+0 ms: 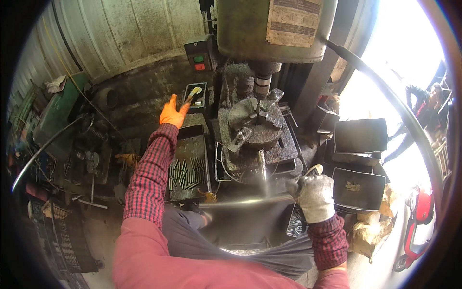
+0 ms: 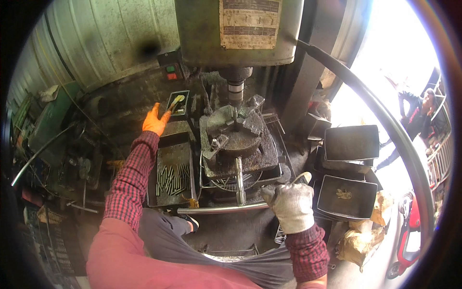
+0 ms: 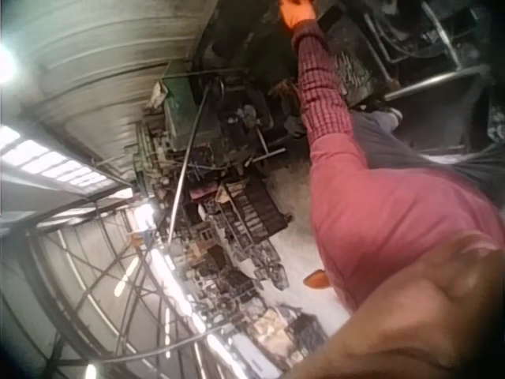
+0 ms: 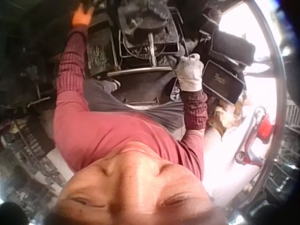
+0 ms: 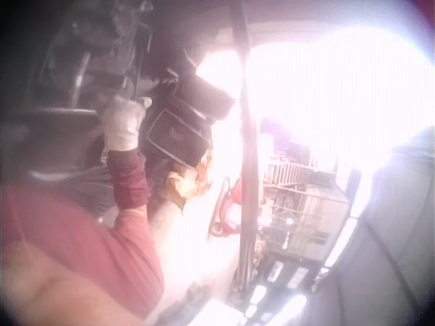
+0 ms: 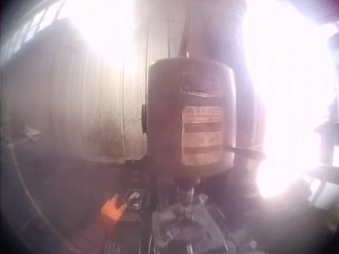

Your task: The person operates a drill press in a workshop, repeatedly loading small metal rods into the chuck, lowering the drill to cut them, and removing the cut pieces. The person uses a lever to control the drill and handles the metal rods with gloved hands.

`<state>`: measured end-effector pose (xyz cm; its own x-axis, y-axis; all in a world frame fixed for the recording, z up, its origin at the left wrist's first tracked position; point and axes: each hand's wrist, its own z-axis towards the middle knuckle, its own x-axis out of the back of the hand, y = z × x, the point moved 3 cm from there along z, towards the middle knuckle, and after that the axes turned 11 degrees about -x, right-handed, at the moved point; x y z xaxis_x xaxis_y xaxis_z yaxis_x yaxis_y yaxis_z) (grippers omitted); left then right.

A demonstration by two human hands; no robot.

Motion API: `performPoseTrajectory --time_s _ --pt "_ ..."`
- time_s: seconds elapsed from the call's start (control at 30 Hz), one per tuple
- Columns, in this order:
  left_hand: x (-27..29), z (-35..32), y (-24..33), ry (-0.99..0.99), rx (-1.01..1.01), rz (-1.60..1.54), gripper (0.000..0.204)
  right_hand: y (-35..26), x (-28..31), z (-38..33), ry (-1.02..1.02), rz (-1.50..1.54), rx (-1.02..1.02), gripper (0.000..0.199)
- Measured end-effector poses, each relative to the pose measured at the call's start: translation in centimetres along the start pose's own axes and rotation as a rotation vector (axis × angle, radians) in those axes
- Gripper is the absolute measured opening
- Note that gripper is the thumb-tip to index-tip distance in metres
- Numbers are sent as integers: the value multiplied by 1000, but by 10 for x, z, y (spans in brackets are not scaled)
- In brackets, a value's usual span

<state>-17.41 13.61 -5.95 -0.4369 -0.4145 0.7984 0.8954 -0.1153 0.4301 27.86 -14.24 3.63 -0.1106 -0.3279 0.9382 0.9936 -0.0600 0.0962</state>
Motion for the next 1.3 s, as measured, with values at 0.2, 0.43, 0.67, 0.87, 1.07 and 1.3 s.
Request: performPoseTrajectory --time_s 0.2,0.43,0.67,0.87,1.07,1.3 --pt "-3 4 1 -52 -74 -63 49 10 -20 -9 82 101 -29 53" --pt "24 2 5 55 -208 -47 42 5 -12 -6 42 30 -40 53" --pt "38 -8 29 -5 -185 29 41 9 -13 -9 112 37 -19 52" --pt "86 -58 36 24 -293 41 33 10 -7 -10 28 45 -66 55" --pt "72 -92 122 100 -366 -534 33 10 -1 -14 19 59 -109 60" --pt "45 -63 182 -34 -369 -631 26 10 -2 -16 -74 83 -98 51"
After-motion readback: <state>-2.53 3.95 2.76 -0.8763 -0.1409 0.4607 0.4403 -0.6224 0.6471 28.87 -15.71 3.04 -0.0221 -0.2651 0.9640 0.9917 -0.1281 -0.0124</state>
